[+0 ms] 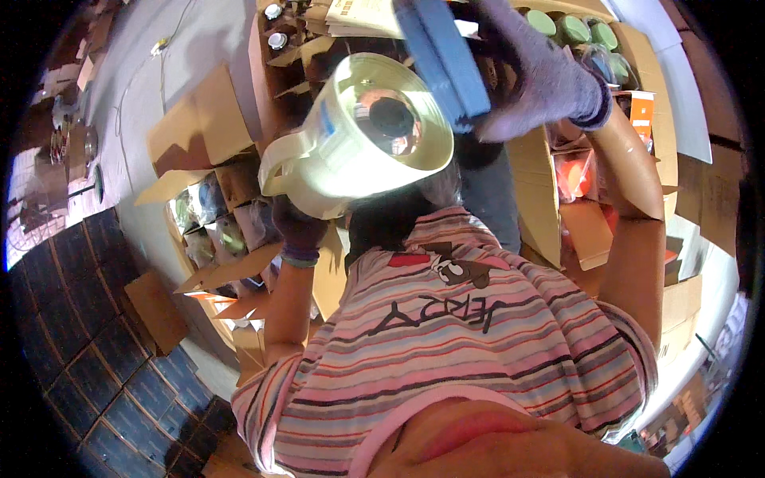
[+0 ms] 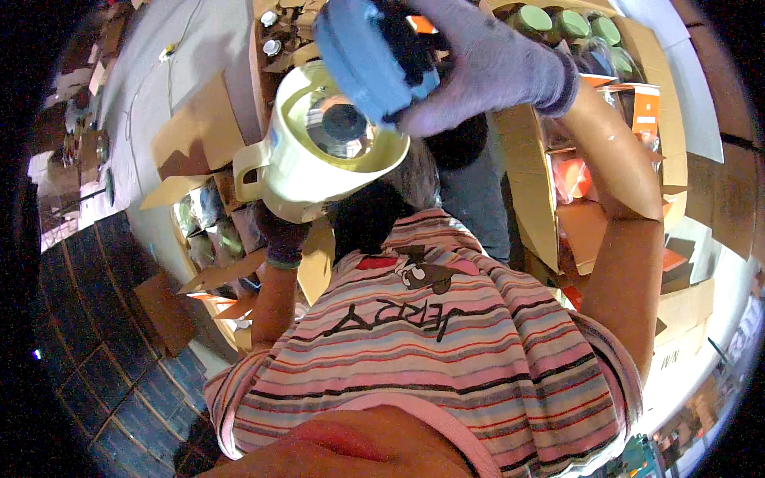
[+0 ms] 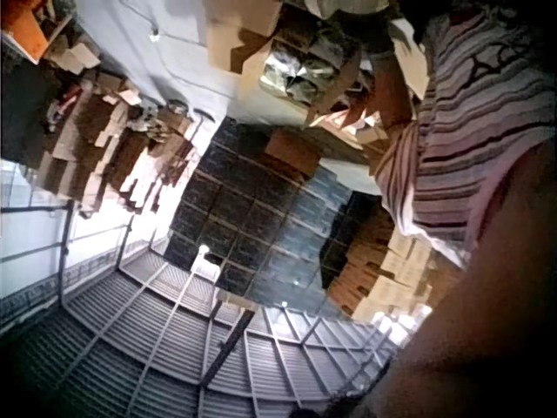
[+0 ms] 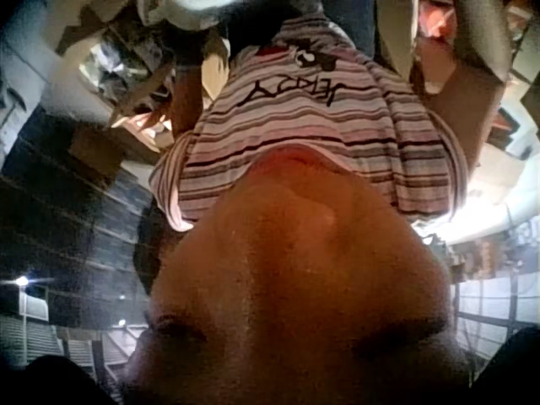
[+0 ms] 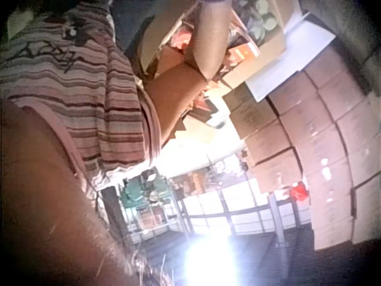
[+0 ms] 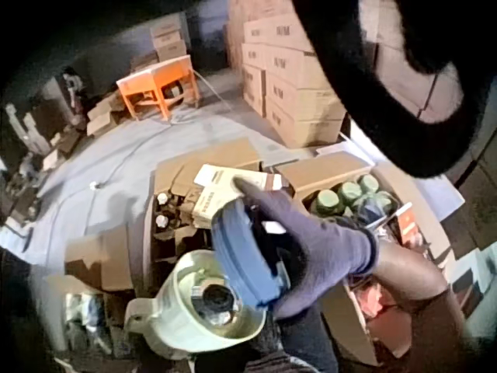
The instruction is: The person assembles and packs water bottles into cardboard boxes. They take a clear water bottle, place a green lid on it, screw the lid tight, and then place the bottle into a sectioned cardboard box. They also handle and fold cardboard box inserts and manuals during the process.
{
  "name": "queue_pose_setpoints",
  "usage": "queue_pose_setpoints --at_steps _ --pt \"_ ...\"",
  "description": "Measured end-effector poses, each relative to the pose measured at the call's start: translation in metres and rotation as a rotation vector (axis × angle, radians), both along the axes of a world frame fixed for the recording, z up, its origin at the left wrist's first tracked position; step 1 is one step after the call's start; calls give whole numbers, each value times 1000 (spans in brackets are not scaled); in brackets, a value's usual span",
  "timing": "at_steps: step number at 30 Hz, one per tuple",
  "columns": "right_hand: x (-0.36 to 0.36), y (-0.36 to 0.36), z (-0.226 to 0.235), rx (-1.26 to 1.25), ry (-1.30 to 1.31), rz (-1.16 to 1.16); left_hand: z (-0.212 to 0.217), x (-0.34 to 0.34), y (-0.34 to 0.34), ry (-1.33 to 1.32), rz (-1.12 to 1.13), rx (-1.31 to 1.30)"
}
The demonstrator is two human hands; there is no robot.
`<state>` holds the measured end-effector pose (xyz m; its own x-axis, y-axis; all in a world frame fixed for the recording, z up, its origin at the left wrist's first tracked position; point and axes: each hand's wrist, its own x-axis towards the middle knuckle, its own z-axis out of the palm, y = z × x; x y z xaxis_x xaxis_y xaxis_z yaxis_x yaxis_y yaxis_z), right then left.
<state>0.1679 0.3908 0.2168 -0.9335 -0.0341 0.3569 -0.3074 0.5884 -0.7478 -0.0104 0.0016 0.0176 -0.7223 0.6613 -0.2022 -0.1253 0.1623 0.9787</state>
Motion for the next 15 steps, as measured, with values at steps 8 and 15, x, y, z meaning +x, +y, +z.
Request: queue_pose_setpoints --at_steps 8,15 --pt "2 -22 6 228 37 106 -4 -7 6 -710 225 358" --pt "4 -28 1 231 40 99 -1 -14 3 -879 87 467"
